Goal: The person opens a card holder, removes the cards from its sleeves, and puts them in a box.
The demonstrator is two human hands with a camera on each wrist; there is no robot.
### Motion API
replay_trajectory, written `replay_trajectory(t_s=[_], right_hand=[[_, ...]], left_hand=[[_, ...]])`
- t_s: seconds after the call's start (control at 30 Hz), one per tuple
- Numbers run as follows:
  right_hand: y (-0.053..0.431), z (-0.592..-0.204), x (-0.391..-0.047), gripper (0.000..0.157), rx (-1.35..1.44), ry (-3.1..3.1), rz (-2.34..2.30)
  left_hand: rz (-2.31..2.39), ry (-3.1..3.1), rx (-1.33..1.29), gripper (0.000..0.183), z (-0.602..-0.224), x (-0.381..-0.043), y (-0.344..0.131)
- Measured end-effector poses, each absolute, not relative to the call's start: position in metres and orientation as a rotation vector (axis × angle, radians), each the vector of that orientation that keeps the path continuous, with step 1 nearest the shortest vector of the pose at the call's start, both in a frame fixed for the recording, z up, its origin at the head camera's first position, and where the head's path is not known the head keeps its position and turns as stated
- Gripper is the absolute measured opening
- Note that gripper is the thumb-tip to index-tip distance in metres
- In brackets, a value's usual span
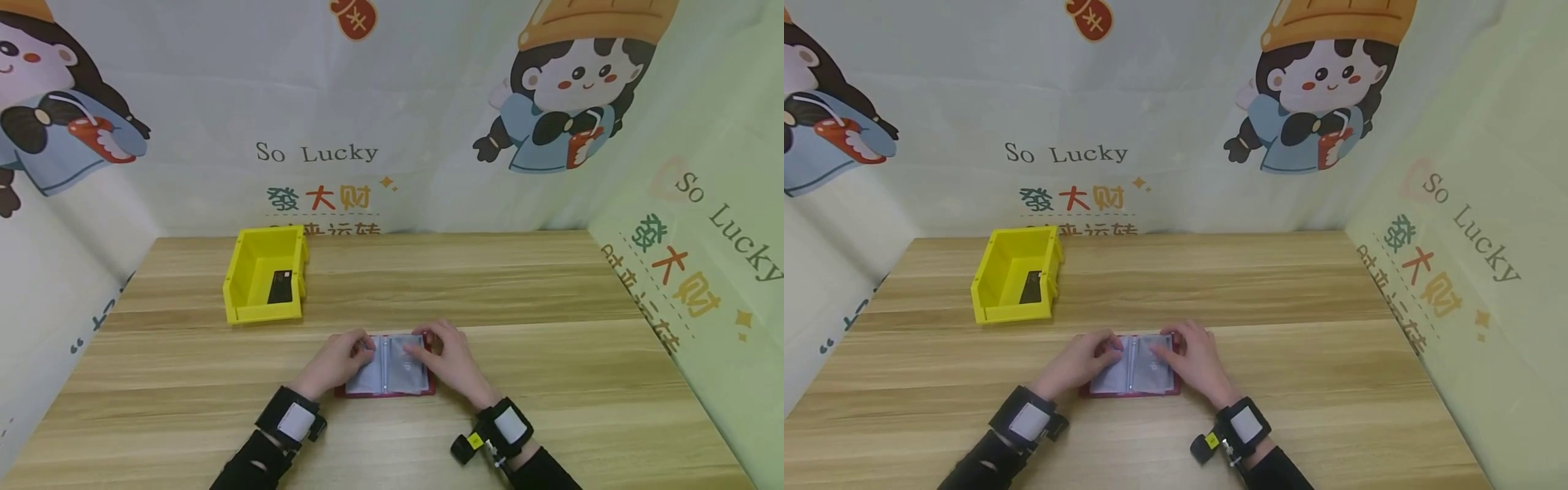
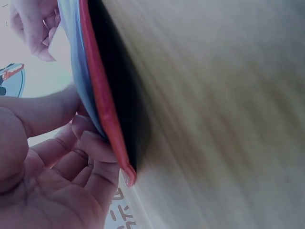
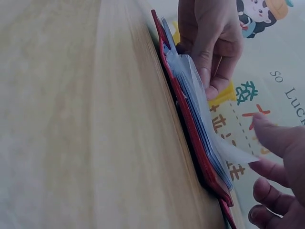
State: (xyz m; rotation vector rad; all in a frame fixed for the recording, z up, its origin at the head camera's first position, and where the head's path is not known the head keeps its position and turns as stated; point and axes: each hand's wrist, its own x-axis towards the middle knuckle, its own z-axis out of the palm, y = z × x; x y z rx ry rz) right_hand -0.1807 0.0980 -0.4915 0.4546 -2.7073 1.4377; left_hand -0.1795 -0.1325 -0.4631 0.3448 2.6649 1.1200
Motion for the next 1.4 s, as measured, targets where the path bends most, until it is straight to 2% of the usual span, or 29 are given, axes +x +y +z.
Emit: replay_trajectory(t_s=[0.17,0.47,0.63,0.8,0.87,1.03,1.1,1.4], right_hand=[[0.096,-0.489,-0.176,0.021,0.431,-2.684,1.585],[0.086,-0.492,-0.166,0.032,0.517,-2.632,1.689],[0.081,-0.498,-0.166,0.036,0.635,-2.623,1.589],[0.078,-0.505,-0.164,0.032,0.783,-2.623,1.365],[0.076,-0.508,-0.163,0.029,0.828,-2.621,1.262],[0.073,-0.507,-0.163,0.024,0.857,-2.677,1.132],[0.073,-0.506,-0.163,0.023,0.860,-2.693,1.114],[0.079,-0.508,-0.162,0.024,0.931,-2.633,1.107]], left_hand=[[1.135,2.641,0.314,0.011,-0.464,-0.180,-0.135],[1.181,2.589,0.243,0.022,-0.464,-0.184,-0.140],[1.249,2.560,0.186,0.040,-0.462,-0.185,-0.140],[1.300,2.559,0.170,0.055,-0.461,-0.186,-0.142],[1.292,2.578,0.174,0.050,-0.460,-0.184,-0.144],[1.214,2.704,0.220,0.026,-0.458,-0.184,-0.144],[1.181,2.751,0.214,0.024,-0.458,-0.185,-0.143],[1.132,2.796,0.113,0.039,-0.461,-0.184,-0.136]])
